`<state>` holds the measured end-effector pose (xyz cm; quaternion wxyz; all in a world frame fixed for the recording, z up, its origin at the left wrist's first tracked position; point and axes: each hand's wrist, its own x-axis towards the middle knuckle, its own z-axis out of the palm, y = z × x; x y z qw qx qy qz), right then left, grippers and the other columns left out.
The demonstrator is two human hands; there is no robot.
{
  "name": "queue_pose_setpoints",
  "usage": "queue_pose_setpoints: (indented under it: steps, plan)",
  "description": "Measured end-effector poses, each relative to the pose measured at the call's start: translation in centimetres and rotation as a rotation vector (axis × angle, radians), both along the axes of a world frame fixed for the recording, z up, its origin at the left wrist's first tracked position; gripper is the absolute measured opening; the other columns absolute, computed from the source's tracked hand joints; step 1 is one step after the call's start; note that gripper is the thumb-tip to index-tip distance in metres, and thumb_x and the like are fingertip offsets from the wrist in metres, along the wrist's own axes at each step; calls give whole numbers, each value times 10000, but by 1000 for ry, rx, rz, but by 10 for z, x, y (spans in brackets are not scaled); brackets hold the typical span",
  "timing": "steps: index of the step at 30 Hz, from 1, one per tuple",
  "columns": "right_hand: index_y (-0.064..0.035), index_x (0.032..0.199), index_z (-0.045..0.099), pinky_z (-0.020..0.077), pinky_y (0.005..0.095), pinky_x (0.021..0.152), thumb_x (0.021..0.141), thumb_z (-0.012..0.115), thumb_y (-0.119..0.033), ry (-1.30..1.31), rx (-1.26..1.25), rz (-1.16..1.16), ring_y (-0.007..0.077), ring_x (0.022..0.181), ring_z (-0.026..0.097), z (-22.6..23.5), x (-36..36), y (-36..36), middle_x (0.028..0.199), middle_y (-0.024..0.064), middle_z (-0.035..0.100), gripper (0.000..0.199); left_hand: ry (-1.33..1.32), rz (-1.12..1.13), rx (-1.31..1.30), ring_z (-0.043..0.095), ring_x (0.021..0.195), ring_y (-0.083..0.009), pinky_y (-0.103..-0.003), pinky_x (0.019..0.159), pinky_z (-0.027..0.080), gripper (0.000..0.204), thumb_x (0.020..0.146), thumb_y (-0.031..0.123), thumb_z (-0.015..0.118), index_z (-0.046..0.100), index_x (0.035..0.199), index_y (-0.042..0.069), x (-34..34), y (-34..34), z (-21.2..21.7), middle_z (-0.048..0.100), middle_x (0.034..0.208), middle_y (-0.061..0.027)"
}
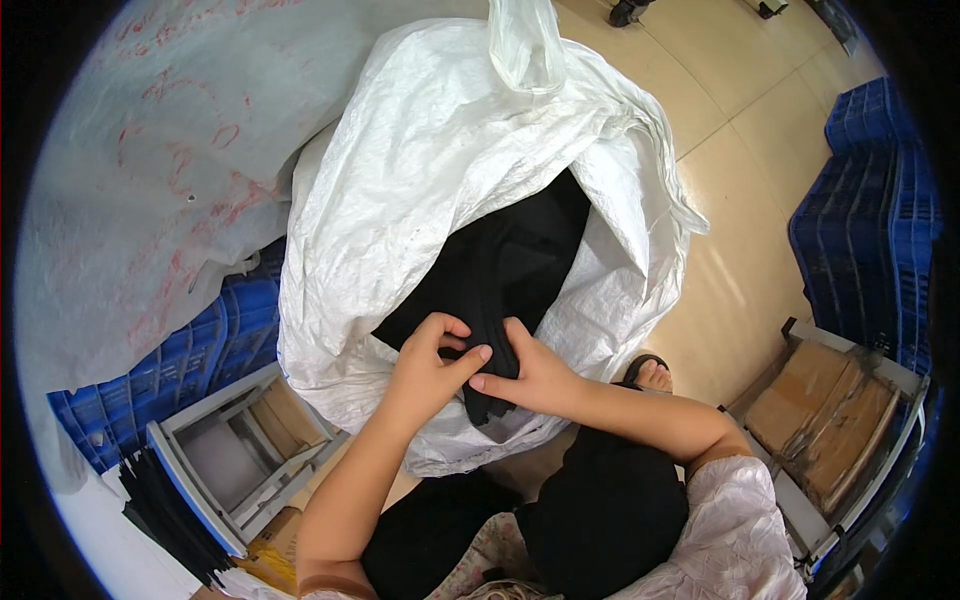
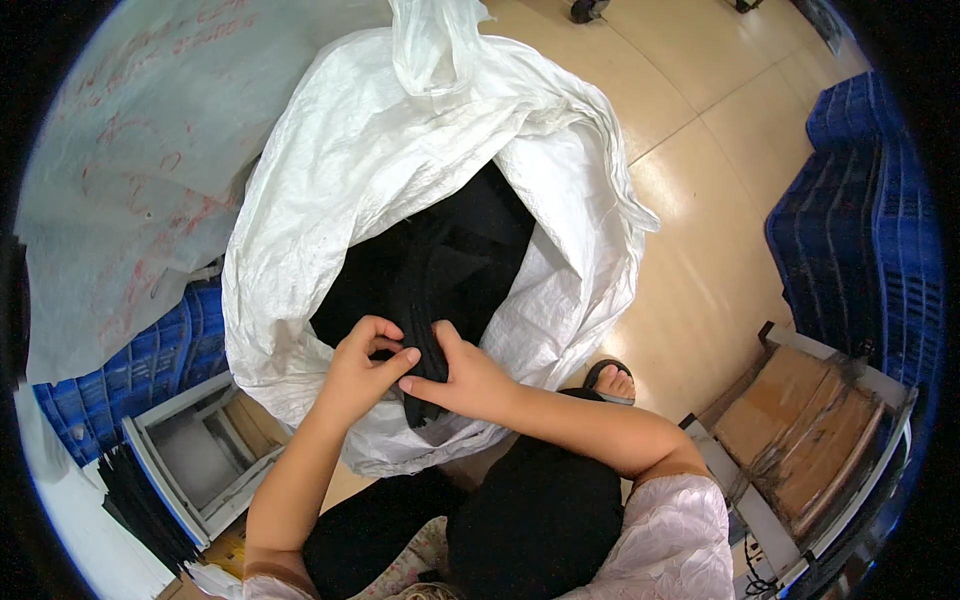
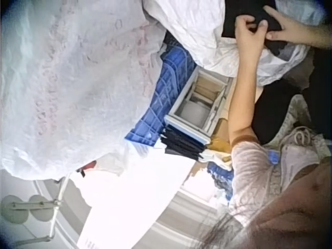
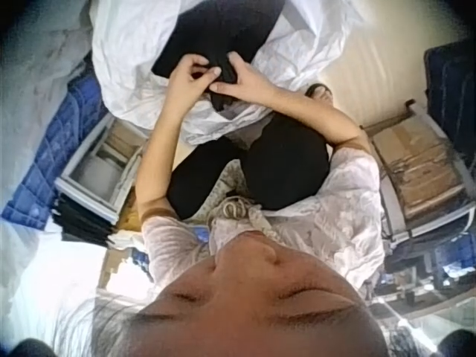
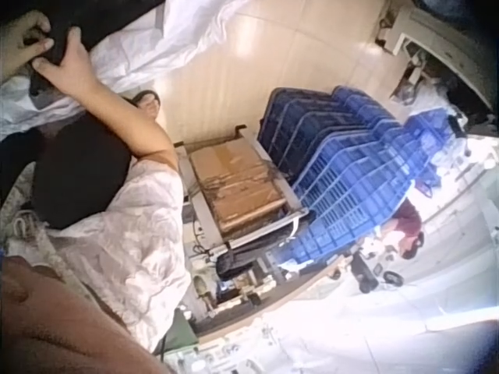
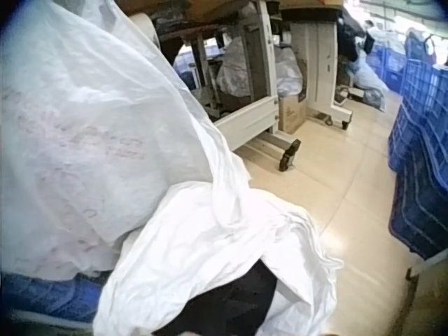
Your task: Sorting and stacking black fabric pieces from a large bag before moving them across the factory floor.
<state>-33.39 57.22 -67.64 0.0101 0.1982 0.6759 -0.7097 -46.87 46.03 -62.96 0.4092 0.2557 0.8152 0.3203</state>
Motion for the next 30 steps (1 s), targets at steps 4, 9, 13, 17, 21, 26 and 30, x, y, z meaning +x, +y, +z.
queue_pose_setpoints:
  steps: [4, 9, 13, 17, 21, 26, 30]
  plan:
    - [12, 1016, 396, 466, 377, 604, 772, 717, -416, 20, -27, 29, 303, 714, 620, 5, 0, 5, 796, 206, 561, 588, -156, 88, 54, 588, 874, -138, -263, 704, 497, 323, 772, 104, 720, 522, 1011, 9, -2, 1, 1, 585, 939, -78]
    - [11, 1031, 400, 479, 355, 620, 780, 714, -401, 79, -105, -32, 263, 730, 615, -6, -2, -4, 818, 179, 569, 577, -199, 198, 231, 589, 869, -138, -268, 744, 491, 227, 824, 8, 616, 526, 1033, 8, 0, -1, -2, 598, 968, -91]
    - [11, 1048, 402, 488, 342, 633, 774, 715, -429, 126, -88, -50, 249, 739, 604, -11, 1, -4, 840, 160, 568, 606, 30, 53, 226, 615, 903, -217, -303, 740, 492, 175, 855, 34, 559, 536, 1025, 0, 0, 5, 10, 604, 1033, -167]
    - [8, 1055, 403, 486, 339, 630, 768, 712, -459, 32, -56, 43, 245, 746, 604, 1, 0, 3, 844, 159, 564, 629, 58, -27, 92, 613, 798, -190, -299, 639, 485, 200, 831, 70, 615, 533, 1002, 8, 2, 2, 10, 597, 971, -148]
    - [1, 1056, 405, 487, 331, 626, 761, 710, -484, 10, -47, 63, 244, 745, 605, -1, 1, 2, 863, 157, 560, 644, -44, 65, 99, 596, 737, -138, -269, 589, 484, 244, 797, 77, 663, 525, 986, 10, 3, 5, 14, 592, 917, -106]
    - [-10, 1070, 404, 500, 332, 640, 758, 708, -498, 69, -42, 35, 244, 751, 608, -3, 1, -1, 877, 150, 563, 655, -80, 83, 122, 597, 758, -131, -260, 601, 490, 272, 807, 53, 632, 496, 1038, 6, 1, 0, 12, 594, 910, -103]
    - [-16, 1084, 403, 507, 334, 649, 751, 712, -502, 73, -44, 35, 248, 764, 612, -6, 2, -1, 886, 149, 568, 666, -88, 102, 131, 598, 767, -133, -263, 605, 494, 298, 816, 52, 618, 478, 1074, 2, 2, 1, 10, 589, 910, -107]
